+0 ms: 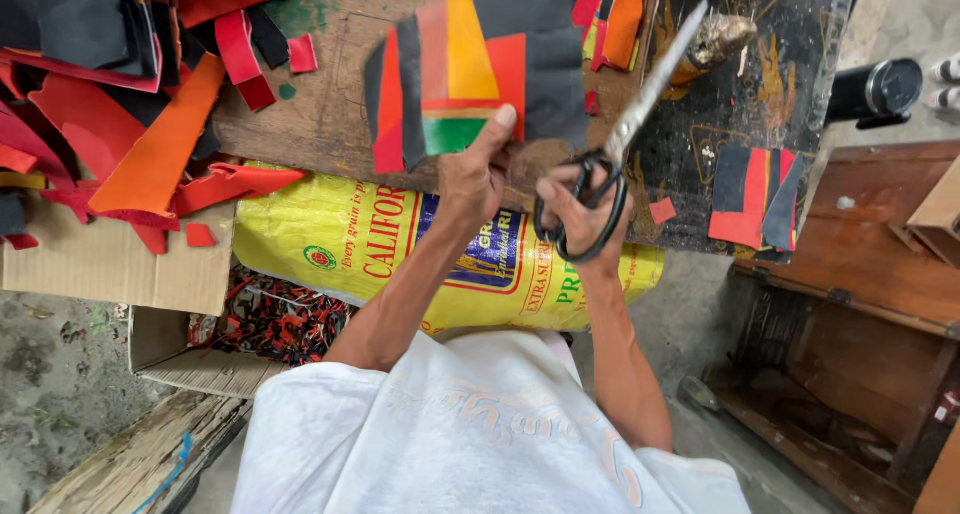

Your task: The person arranges small colored foam scraps into a mosaic pattern on a wooden board, pressing pieces edge to edge to build up the design. Near the end they pick up scissors and trim an orange foam piece to fit before placing it back into the pattern.

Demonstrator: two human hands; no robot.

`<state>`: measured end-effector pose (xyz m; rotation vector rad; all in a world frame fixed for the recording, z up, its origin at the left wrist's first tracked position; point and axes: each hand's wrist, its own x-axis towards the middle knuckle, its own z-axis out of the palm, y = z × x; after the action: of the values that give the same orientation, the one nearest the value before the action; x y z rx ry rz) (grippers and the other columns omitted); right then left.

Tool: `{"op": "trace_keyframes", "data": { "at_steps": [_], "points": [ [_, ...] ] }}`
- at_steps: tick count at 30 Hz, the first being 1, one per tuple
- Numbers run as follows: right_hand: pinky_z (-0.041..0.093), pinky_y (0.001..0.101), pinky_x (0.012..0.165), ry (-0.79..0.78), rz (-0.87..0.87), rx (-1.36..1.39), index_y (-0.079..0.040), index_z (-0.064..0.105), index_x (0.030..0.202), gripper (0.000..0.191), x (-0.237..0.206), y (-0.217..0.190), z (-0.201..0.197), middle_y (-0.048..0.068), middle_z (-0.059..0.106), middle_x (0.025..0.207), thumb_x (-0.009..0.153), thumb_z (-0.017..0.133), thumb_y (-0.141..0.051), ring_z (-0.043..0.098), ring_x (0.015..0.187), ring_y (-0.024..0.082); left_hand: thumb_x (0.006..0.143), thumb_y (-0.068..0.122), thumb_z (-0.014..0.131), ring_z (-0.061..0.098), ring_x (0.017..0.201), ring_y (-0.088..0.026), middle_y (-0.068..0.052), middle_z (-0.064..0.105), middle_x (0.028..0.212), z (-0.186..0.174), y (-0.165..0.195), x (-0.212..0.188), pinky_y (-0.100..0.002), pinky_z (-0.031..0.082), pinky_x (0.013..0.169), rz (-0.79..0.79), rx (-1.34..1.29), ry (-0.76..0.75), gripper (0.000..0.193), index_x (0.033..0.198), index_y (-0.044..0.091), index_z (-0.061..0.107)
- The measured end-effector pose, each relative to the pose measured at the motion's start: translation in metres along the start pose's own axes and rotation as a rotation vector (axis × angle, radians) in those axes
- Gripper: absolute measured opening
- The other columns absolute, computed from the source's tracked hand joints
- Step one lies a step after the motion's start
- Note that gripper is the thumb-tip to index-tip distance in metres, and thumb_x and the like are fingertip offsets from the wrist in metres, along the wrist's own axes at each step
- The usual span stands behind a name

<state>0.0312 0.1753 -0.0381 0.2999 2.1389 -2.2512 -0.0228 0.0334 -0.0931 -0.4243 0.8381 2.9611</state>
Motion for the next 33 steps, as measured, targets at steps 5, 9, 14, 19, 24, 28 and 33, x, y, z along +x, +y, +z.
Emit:
{"op": "trace_keyframes", "data": {
  "at_steps": [5, 9, 14, 19, 24, 28, 33],
  "points": [
    [0.047, 0.0252, 0.049, -0.006, 0.09, -0.041, 0.004, 0.066, 0.1, 0.031, -0.036, 0.023, -0.004, 0.002, 0.062, 0.069, 0.092, 0.078, -0.023, 0.058, 0.053, 0.01, 0.098, 0.007, 0.074, 0.07, 0.094, -0.016, -0.004, 0.069, 0.106, 0.009, 0.022, 0.02, -0.035, 0.06, 0.082, 0.128, 0.043, 0.004, 0.025, 0.12, 0.005, 0.063],
    [0.05, 0.0267, 0.072, -0.237, 0.082, 0.062, 0.002, 0.056, 0.121, 0.054, -0.057, 0.031, -0.003, 0.001, 0.058, 0.084, 0.098, 0.071, -0.044, 0.059, 0.076, 0.011, 0.096, 0.009, 0.07, 0.073, 0.099, -0.018, -0.006, 0.071, 0.112, 0.028, 0.04, 0.016, -0.041, 0.064, 0.085, 0.12, 0.025, -0.081, 0.031, 0.125, 0.007, 0.06],
    [0.051, 0.0288, 0.072, -0.254, 0.173, -0.233, -0.001, 0.056, 0.116, 0.061, -0.059, 0.016, -0.001, 0.002, 0.058, 0.084, 0.092, 0.068, -0.056, 0.058, 0.079, 0.012, 0.1, 0.01, 0.071, 0.068, 0.099, -0.012, -0.003, 0.068, 0.113, 0.031, 0.052, 0.007, -0.038, 0.063, 0.087, 0.221, 0.432, -0.134, 0.024, 0.121, 0.002, 0.064],
    [0.046, 0.0279, 0.069, -0.258, 0.097, -0.363, -0.003, 0.056, 0.112, 0.057, -0.047, 0.003, 0.008, 0.001, 0.053, 0.083, 0.093, 0.069, -0.054, 0.052, 0.076, 0.012, 0.105, 0.015, 0.073, 0.048, 0.071, -0.011, -0.001, 0.054, 0.083, 0.013, 0.052, 0.007, -0.031, 0.042, 0.062, 0.036, 0.773, -0.04, 0.02, 0.094, 0.001, 0.065],
    [0.046, 0.0281, 0.068, -0.245, 0.087, -0.375, -0.003, 0.056, 0.11, 0.055, -0.042, -0.003, 0.011, 0.001, 0.054, 0.083, 0.093, 0.068, -0.054, 0.053, 0.075, 0.011, 0.106, 0.01, 0.065, 0.044, 0.065, -0.003, 0.008, 0.047, 0.076, 0.004, 0.049, 0.007, -0.038, 0.066, 0.082, 0.0, 0.372, -0.215, 0.021, 0.087, 0.007, 0.061],
    [0.048, 0.0282, 0.07, -0.254, 0.083, -0.343, -0.003, 0.055, 0.107, 0.051, -0.041, -0.004, 0.012, 0.002, 0.055, 0.082, 0.095, 0.068, -0.051, 0.055, 0.076, 0.011, 0.108, 0.008, 0.063, 0.037, 0.06, -0.002, 0.009, 0.041, 0.072, 0.005, 0.048, 0.005, -0.042, 0.068, 0.085, -0.011, 0.329, -0.234, 0.027, 0.082, 0.008, 0.057],
    [0.049, 0.03, 0.064, -0.233, 0.107, -0.302, -0.004, 0.053, 0.096, 0.031, -0.039, 0.007, 0.01, 0.004, 0.056, 0.07, 0.096, 0.06, -0.034, 0.059, 0.066, 0.013, 0.103, 0.006, 0.062, 0.038, 0.061, -0.003, 0.008, 0.043, 0.072, 0.005, 0.045, 0.005, -0.043, 0.065, 0.086, 0.005, 0.294, -0.234, 0.021, 0.082, 0.008, 0.057]
  ]
}}
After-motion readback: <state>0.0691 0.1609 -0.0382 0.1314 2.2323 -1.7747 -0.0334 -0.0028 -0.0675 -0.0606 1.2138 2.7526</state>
